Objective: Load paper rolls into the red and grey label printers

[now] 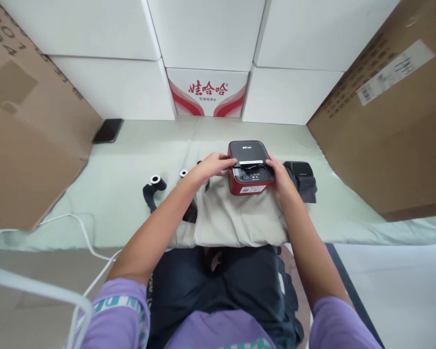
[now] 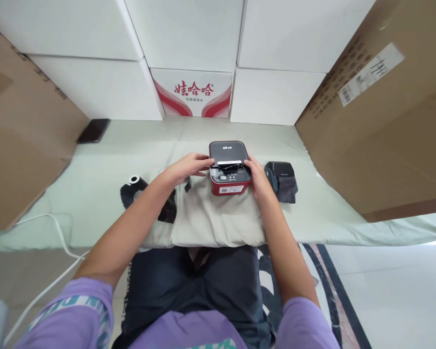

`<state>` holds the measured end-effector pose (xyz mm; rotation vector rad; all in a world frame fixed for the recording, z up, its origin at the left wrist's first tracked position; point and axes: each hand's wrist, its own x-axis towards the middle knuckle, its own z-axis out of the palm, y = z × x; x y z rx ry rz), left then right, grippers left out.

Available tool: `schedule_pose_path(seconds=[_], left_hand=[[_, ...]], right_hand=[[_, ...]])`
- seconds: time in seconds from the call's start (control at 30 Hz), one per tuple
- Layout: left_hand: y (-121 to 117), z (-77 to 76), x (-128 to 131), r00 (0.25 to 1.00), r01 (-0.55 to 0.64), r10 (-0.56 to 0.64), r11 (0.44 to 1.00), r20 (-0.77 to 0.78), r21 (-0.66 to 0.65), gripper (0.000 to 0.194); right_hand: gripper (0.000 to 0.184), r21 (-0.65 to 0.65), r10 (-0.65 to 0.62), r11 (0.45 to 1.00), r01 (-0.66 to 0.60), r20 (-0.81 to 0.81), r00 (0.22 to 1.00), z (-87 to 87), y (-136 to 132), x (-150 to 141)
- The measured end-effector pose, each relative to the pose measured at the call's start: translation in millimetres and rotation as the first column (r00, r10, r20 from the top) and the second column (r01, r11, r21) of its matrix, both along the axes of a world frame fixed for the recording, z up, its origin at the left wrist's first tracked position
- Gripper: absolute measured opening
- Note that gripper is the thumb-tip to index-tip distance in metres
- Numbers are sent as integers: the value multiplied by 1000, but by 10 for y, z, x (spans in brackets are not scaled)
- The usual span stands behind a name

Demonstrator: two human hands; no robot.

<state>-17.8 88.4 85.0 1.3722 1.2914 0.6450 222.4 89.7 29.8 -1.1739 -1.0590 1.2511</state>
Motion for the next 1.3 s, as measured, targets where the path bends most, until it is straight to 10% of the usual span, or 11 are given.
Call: schedule_pose_path(seconds=[0.53, 0.7, 0.93, 1.1, 1.3], left_hand=[[-55, -14, 66, 997, -48, 55, 991, -54, 123, 46], [-174, 120, 217, 925, 124, 111, 817, -364, 563, 52], [-387, 48, 317, 724, 614, -141, 577, -675, 538, 51], [-495, -239, 299, 744, 477, 32, 675, -667, 564, 69], [-484, -285, 263, 761, 507, -24, 646, -649, 570, 67]], right_hand=[[61, 46, -42, 998, 39, 69, 997, -21, -72, -81], [58, 97, -66, 993, 71, -49, 997, -127, -135, -144], [57, 137, -102, 986, 95, 44, 994, -197, -154, -84], [51, 167, -68, 985, 38, 179, 982, -105, -201, 8], [47, 100, -2, 993, -58, 514, 858, 161, -268, 87]])
